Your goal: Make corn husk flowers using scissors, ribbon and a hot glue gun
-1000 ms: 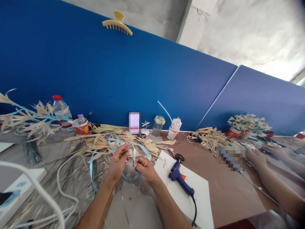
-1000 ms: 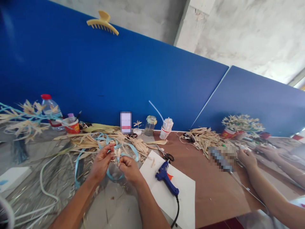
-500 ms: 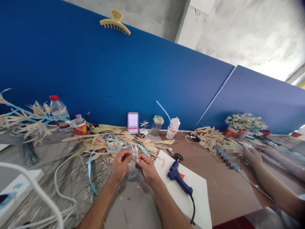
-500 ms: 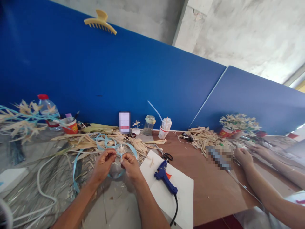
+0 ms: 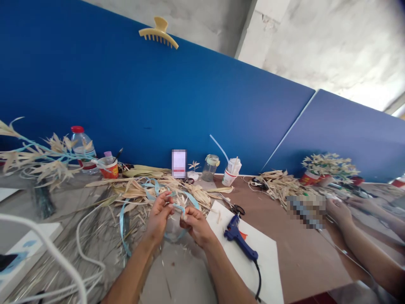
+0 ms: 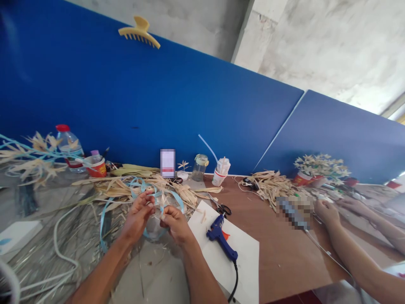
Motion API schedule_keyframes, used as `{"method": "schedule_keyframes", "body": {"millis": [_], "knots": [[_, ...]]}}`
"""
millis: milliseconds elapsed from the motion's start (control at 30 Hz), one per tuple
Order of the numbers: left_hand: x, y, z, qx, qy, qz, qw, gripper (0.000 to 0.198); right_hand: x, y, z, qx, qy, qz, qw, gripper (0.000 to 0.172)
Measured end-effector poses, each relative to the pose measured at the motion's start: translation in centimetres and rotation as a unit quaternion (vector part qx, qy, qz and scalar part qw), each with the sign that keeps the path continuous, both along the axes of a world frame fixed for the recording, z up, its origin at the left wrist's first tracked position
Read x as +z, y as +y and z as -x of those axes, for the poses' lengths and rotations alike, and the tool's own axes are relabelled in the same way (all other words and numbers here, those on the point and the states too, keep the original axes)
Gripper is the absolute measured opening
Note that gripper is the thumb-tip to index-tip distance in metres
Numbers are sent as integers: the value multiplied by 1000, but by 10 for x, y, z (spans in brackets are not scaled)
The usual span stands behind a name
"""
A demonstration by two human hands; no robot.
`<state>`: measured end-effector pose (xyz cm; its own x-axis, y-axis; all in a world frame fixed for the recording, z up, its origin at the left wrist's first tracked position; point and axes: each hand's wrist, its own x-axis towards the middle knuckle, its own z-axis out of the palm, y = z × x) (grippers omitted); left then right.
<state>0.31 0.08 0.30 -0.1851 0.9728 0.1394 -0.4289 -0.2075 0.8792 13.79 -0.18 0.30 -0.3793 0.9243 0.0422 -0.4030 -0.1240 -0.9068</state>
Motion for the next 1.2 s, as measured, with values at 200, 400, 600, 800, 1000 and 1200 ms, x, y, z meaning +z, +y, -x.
{"method": "schedule_keyframes", "body": {"millis": [200,400,600,800,1000,1200], "knots": [[3,0,0,7,56,7,998,20,4,-3,2,34,23,31,999,24],[3,-1,-6,-15,123,-8,992,20,3,-1,2,12,43,26,999,24],[1,-2,-10,-68,98,8,993,25,0,2,1,-11,15,12,1000,24],[-2,2,-2,30,17,17,999,33,-8,8,1,-157,-280,-174,931,8],[-4,-2,-4,144,228,-65,961,26,-11,7,-2,-245,-520,-291,765,17],[-8,-4,-5,154,343,-97,921,23,-6,4,-4,-232,-589,-360,685,17]]}}
